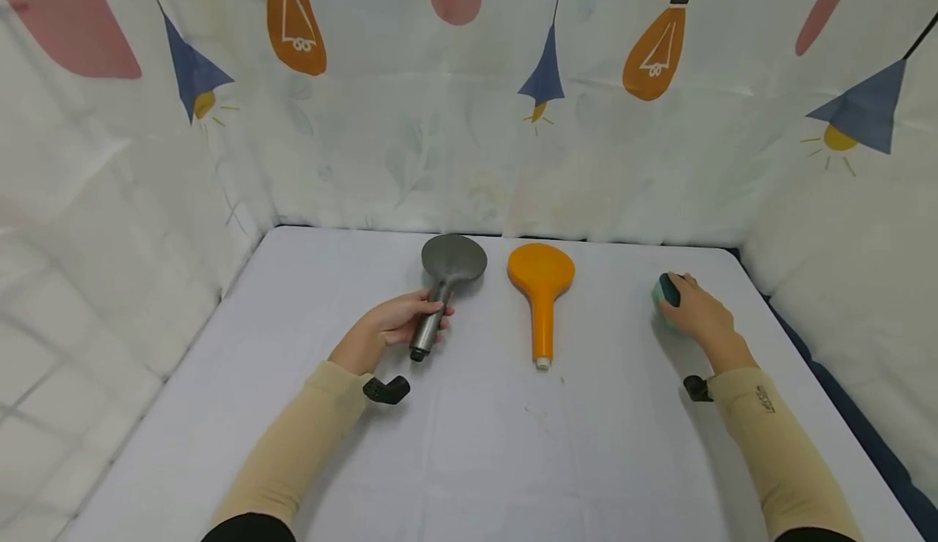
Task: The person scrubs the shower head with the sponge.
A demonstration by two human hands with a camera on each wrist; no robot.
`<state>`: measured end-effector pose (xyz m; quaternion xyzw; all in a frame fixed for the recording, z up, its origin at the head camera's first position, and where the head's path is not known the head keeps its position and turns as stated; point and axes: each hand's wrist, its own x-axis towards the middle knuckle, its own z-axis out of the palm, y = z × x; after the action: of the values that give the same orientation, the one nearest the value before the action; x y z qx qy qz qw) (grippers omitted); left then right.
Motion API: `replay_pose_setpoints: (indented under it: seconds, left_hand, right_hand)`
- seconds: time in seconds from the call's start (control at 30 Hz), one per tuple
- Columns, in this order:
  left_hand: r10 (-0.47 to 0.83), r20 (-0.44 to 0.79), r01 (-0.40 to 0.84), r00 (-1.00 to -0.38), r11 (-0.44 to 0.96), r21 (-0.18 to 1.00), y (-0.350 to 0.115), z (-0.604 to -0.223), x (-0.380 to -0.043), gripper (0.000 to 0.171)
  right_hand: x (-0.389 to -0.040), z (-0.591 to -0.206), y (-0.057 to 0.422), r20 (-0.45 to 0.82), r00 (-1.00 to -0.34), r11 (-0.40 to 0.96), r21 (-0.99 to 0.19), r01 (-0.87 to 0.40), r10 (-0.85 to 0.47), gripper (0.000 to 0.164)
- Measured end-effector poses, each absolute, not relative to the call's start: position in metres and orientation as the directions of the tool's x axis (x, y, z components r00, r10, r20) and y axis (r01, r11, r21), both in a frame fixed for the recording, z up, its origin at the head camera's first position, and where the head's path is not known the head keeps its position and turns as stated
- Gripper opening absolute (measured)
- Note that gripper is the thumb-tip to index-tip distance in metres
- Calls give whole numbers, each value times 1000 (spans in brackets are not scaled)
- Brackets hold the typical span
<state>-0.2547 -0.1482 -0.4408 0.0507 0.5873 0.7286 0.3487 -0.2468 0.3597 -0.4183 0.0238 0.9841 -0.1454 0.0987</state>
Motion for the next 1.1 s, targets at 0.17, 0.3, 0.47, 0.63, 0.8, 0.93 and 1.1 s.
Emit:
replay_pose_setpoints:
  seconds: [0.17, 0.3, 0.47, 0.63, 0.8, 0.93, 1.1]
  left_hand:
    - [577, -320, -417, -752, -39, 908, -153, -434, -247, 49]
    - [576, -301, -386, -760, -28, 922, -156, -431, -240, 46]
    - [588, -287, -360, -756, -8, 933, -160, -431, -233, 48]
    - [606, -275, -341, -746, 6, 940, -165, -431, -230, 53]
    - [626, -248, -319, -739, -1, 948, -165, -429, -231, 54]
    - [638, -239, -302, -732, 10, 953, -160, -427, -232, 55]
    - [643, -254, -298, -723, 41, 954, -156, -425, -231, 56]
  right_hand:
    - [-246, -415, 348, -154, -988, 958, -285, 16, -29, 72]
    - [-245, -410, 334, -92, -993, 952, -304, -41, -72, 72]
    - [-243, -407, 318, -28, -994, 944, -317, -88, -102, 71]
    - [-242, -405, 301, 17, -989, 932, -333, -144, -147, 69]
    - [-241, -402, 281, 103, -972, 911, -342, -233, -210, 66]
    - [-240, -400, 265, 184, -944, 882, -345, -322, -273, 65]
    - [-241, -398, 239, 263, -895, 815, -379, -439, -360, 66]
